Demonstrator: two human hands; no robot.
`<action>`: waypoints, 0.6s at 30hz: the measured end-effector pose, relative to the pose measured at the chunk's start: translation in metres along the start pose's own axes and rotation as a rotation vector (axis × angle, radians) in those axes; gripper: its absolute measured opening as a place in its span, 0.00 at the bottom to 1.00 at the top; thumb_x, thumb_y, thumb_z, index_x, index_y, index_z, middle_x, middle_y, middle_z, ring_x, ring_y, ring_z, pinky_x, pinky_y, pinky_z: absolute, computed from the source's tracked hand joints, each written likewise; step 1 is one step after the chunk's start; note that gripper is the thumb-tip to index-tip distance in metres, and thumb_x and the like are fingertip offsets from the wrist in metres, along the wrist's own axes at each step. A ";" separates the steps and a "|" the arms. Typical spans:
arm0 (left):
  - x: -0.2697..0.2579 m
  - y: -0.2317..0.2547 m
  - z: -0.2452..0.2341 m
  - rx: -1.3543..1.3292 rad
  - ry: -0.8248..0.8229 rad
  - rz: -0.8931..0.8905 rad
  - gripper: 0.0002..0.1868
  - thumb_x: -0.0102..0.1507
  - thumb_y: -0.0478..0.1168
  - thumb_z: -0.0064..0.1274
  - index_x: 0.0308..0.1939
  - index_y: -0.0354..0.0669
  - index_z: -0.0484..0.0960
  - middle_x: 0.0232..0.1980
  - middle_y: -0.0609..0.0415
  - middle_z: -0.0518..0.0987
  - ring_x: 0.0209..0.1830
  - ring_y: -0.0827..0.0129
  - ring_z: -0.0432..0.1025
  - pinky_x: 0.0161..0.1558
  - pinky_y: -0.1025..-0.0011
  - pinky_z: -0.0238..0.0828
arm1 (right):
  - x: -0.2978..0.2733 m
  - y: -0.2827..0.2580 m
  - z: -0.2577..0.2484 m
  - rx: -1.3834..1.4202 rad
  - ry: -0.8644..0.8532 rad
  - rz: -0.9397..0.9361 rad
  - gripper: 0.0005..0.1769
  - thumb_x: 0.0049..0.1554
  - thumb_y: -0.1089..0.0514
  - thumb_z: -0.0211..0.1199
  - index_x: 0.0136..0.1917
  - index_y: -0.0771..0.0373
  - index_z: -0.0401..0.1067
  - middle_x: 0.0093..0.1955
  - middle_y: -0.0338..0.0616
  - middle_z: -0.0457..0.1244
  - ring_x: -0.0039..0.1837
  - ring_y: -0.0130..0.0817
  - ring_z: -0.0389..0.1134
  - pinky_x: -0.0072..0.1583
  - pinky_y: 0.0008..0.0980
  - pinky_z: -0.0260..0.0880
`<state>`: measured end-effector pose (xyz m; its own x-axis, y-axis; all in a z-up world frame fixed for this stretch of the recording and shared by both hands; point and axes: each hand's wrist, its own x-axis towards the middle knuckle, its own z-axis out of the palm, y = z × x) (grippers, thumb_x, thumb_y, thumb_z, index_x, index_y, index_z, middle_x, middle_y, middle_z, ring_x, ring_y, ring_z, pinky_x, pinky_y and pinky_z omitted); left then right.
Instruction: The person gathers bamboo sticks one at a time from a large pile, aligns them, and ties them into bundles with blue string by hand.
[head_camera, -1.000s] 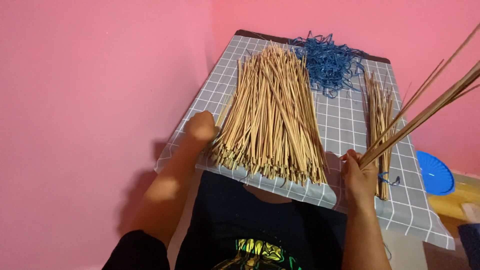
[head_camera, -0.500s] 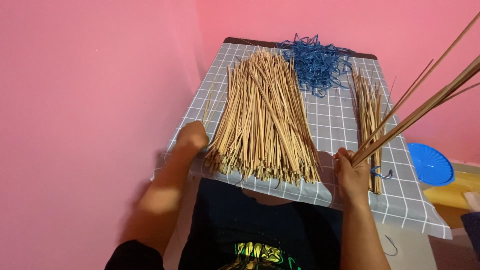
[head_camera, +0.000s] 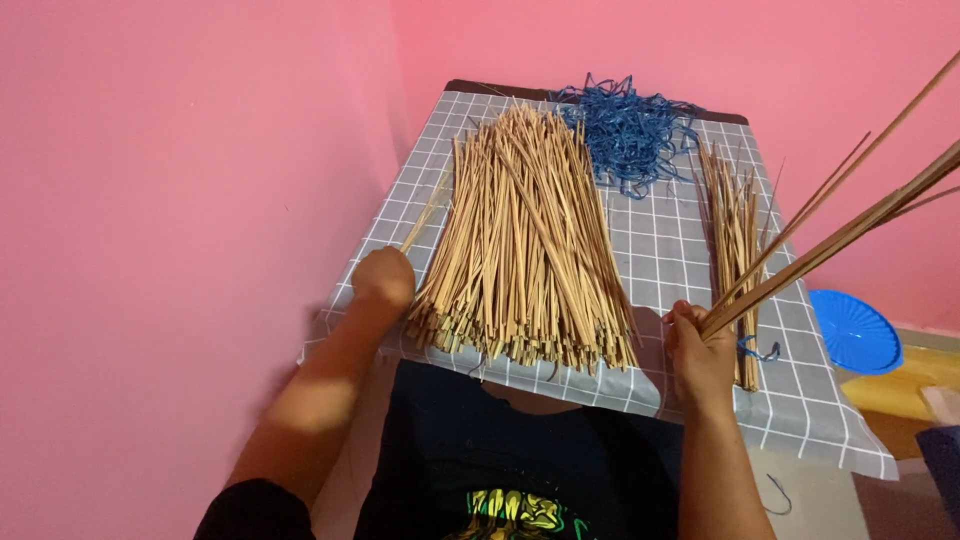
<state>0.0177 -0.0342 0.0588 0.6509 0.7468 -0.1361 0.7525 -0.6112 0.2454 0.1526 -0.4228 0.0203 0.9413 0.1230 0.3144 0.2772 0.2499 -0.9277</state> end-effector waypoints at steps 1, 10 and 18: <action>-0.003 -0.002 -0.003 -0.061 0.022 -0.028 0.22 0.69 0.35 0.33 0.55 0.25 0.81 0.54 0.31 0.82 0.58 0.36 0.76 0.59 0.43 0.72 | 0.000 0.002 0.000 -0.002 0.003 0.000 0.13 0.63 0.68 0.55 0.37 0.63 0.70 0.21 0.37 0.49 0.22 0.23 0.48 0.29 0.22 0.46; 0.048 -0.083 0.026 -0.074 0.128 -0.035 0.26 0.66 0.42 0.27 0.58 0.25 0.71 0.54 0.24 0.79 0.57 0.29 0.74 0.58 0.43 0.71 | 0.002 0.003 -0.001 0.025 0.004 0.011 0.11 0.62 0.70 0.54 0.37 0.65 0.70 0.21 0.37 0.47 0.22 0.22 0.47 0.28 0.23 0.46; -0.039 -0.068 0.005 0.511 1.446 0.682 0.14 0.73 0.38 0.49 0.31 0.43 0.74 0.25 0.60 0.59 0.20 0.69 0.60 0.25 0.75 0.62 | -0.006 -0.006 0.002 -0.017 0.073 -0.011 0.09 0.61 0.69 0.54 0.41 0.62 0.72 0.24 0.38 0.54 0.23 0.24 0.54 0.30 0.23 0.50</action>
<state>-0.0586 -0.0230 0.0428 0.4476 -0.2393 0.8616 0.5332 -0.7022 -0.4719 0.1453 -0.4232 0.0247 0.9496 0.0502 0.3093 0.2898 0.2347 -0.9279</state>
